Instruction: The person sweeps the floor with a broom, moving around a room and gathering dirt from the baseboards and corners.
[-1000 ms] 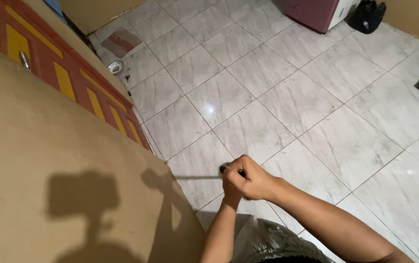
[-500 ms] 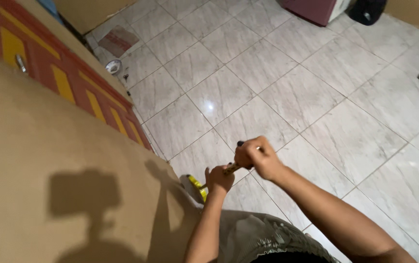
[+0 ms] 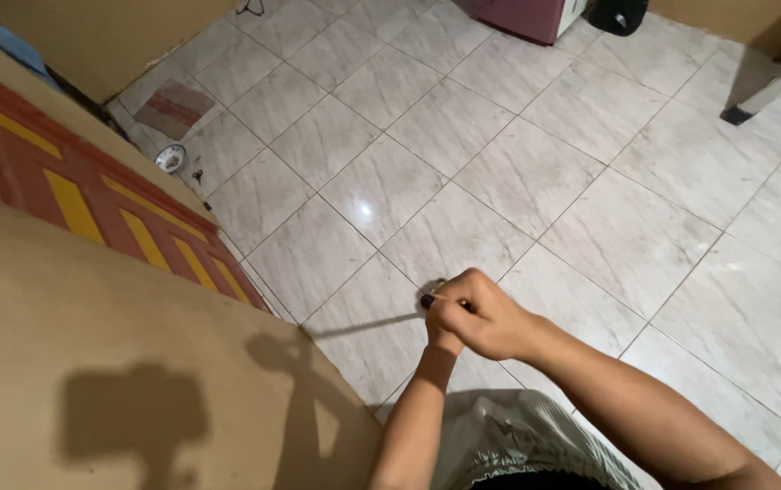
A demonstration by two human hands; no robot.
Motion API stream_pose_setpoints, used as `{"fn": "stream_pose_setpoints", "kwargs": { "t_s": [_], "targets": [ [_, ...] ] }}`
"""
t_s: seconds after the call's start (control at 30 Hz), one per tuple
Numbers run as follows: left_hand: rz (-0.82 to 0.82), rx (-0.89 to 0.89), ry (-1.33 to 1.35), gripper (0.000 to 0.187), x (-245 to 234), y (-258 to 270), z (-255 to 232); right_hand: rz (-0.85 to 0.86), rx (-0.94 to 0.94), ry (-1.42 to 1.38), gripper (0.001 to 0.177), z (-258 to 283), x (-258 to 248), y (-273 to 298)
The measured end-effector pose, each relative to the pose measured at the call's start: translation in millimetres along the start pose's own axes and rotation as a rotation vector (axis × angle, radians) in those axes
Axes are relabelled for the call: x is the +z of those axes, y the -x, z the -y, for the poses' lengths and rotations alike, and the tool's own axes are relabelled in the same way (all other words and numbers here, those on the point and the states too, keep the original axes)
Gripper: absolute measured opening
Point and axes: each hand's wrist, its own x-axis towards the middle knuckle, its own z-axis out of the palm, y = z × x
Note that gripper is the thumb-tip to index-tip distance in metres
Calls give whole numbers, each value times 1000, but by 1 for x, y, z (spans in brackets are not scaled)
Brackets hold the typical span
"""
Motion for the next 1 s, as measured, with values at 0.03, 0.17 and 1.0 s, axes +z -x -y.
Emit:
{"fn": "stream_pose_setpoints", "kwargs": {
  "t_s": [0.03, 0.17, 1.0],
  "targets": [
    [-8, -3, -60, 22, -6, 5, -18, -13, 21, 6, 36, 4, -4, 0],
    [-40, 232, -593, 22, -51, 15, -49, -111, 44, -355, 43, -2, -11, -1],
    [-276, 146, -60, 22, -88, -46, 6, 140, -68, -133, 36, -28, 0, -105]
  ]
}}
